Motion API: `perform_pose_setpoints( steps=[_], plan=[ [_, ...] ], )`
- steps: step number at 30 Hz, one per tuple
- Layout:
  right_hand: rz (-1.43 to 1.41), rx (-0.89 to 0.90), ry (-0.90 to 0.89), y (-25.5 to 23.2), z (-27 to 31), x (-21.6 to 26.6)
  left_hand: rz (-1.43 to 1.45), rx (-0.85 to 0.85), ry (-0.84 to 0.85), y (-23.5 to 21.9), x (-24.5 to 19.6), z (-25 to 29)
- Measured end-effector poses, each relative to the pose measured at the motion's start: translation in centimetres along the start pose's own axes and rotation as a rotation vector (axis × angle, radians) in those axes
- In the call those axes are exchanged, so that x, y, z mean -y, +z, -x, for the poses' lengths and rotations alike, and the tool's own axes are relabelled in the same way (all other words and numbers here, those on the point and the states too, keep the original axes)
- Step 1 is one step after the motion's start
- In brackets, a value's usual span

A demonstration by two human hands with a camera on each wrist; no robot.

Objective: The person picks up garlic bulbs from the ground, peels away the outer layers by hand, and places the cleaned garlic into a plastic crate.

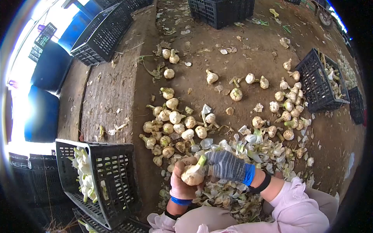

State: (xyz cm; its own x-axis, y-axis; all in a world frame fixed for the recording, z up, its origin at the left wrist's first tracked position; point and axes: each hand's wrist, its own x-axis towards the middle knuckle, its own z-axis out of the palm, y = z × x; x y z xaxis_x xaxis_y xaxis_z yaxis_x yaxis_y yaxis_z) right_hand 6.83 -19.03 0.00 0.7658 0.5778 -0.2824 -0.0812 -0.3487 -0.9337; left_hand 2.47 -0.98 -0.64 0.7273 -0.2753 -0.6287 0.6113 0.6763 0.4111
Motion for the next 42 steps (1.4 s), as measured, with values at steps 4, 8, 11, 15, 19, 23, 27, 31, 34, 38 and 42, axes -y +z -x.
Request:
perform_pose_setpoints(
  steps=[4,8,11,15,19,23,27,31,34,38,42],
  plan=[
    [0.128,-0.166,-0.158,0.4,-0.9,0.0,-0.095,0.087,0.214,0.0,-0.2,-0.2],
    [0.068,-0.245,-0.115,1.7,-0.3,0.4,-0.597,-0.036,0.925,-0.3,4.1,-0.1],
    [0.543,-0.353,-0.312,2.7,-0.1,-1.0,-0.089,-0.018,0.259,0.0,1.7,1.9],
    [0.303,-0.369,-0.180,2.7,1.1,0.4,0.079,0.019,-0.025,-0.8,1.4,1.5],
    [-0.024,-0.170,0.011,2.8,1.1,1.1,-0.066,-0.007,-0.033,-0.2,1.3,1.9],
    [0.002,-0.337,-0.016,3.6,1.7,3.0,0.071,0.010,0.084,0.0,1.5,2.4],
    [0.337,-0.161,-0.426,2.0,2.0,1.5,-0.122,0.070,0.191,-0.6,1.9,3.2],
    [-0.137,-0.112,-0.094,1.1,2.1,1.4,-0.111,0.413,-0.420,-1.9,-1.4,2.3],
    [-0.013,-0.248,-0.167,2.3,2.5,2.6,-0.241,0.323,-0.091,-2.2,-0.2,2.1],
    [-0.385,-0.079,0.085,0.3,3.6,4.1,-0.285,0.272,0.111,-2.1,0.5,3.9],
    [-0.845,-0.331,0.148,3.9,3.0,0.2,0.048,0.298,-0.020,-1.4,-1.3,2.0]
  ],
)
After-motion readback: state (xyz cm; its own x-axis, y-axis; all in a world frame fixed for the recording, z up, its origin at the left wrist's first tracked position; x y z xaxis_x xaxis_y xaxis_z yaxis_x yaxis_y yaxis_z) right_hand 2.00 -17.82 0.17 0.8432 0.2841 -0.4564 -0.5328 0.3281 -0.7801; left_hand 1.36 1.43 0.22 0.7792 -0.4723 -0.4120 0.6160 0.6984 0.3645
